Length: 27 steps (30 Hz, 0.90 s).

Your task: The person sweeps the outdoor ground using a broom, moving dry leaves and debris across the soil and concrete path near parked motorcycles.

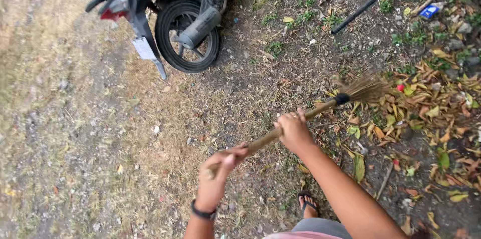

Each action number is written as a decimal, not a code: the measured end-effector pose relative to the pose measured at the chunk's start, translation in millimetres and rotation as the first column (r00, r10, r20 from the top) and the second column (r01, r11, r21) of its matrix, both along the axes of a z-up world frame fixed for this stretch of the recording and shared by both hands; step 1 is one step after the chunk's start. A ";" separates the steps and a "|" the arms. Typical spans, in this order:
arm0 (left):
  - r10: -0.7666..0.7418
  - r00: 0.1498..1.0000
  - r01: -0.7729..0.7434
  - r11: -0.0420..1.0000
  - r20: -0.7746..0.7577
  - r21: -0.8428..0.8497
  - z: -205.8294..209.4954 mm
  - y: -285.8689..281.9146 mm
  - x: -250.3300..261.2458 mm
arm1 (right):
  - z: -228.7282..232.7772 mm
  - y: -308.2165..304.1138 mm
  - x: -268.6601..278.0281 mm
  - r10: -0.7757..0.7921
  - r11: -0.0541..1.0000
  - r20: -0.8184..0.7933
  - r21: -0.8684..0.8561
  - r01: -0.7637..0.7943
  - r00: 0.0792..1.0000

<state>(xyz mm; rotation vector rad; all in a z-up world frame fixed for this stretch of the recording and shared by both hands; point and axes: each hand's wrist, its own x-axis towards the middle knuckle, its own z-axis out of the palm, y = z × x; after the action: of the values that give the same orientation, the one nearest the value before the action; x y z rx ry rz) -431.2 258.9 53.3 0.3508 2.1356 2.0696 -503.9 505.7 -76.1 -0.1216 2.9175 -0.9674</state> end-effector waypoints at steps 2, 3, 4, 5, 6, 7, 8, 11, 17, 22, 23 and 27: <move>-0.002 0.992 0.007 0.999 -0.129 0.034 29.1 -26.6 15.3 | 18.8 -22.9 14.1 -0.011 0.988 -0.106 -0.153 -0.006 0.994; -0.005 0.992 0.010 0.999 -0.125 0.034 36.0 -27.7 26.5 | 25.5 -28.7 20.9 -0.011 0.956 -0.205 -0.288 -0.049 0.979; -0.044 0.977 0.044 0.999 -0.211 -0.005 41.5 -29.4 36.6 | 29.2 -29.8 24.0 -0.014 0.957 -0.200 -0.288 -0.045 0.980; -0.075 0.953 0.065 0.997 -0.295 -0.045 43.4 -30.9 46.3 | 28.9 -30.4 25.9 -0.004 0.953 -0.217 -0.297 -0.062 0.976; -0.069 0.954 0.059 0.997 -0.292 -0.043 37.1 -24.5 52.5 | 25.1 -32.1 29.6 0.006 0.949 -0.234 -0.306 -0.080 0.972; -0.145 0.931 0.107 0.986 -0.335 -0.130 25.2 -10.5 53.9 | 18.9 -32.6 33.0 0.006 0.949 -0.233 -0.304 -0.079 0.972; -0.224 0.901 0.150 0.964 -0.371 -0.219 16.4 -1.9 54.7 | 10.9 -31.0 37.0 0.047 0.945 -0.269 -0.300 -0.130 0.962; -0.129 0.981 0.105 0.981 -0.142 -0.161 1.8 -1.9 54.6 | -11.2 -15.3 65.5 0.070 0.955 -0.229 -0.265 -0.131 0.971; 0.077 0.993 -0.073 0.996 -0.085 0.053 17.5 -59.3 89.8 | 16.9 -34.1 96.0 0.082 0.957 -0.126 -0.266 -0.113 0.989; -0.232 0.895 0.191 0.971 -0.380 -0.144 52.2 -95.5 101.3 | 33.7 -86.9 81.0 0.162 0.932 -0.361 -0.249 -0.262 0.919; -0.268 0.869 0.140 0.939 -0.415 -0.314 53.1 -90.3 102.6 | 29.9 -90.0 76.6 0.165 0.909 -0.339 -0.313 -0.276 0.926; -0.204 0.910 0.115 0.961 -0.361 -0.252 21.7 -40.3 98.6 | -4.6 -71.0 88.6 0.120 0.924 0.012 -0.367 -0.108 0.993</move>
<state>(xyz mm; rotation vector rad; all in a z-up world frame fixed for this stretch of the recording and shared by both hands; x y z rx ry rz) -332.7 218.6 75.0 0.9356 2.4254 1.7559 -415.3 434.7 -80.7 -0.2863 2.6292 -1.4643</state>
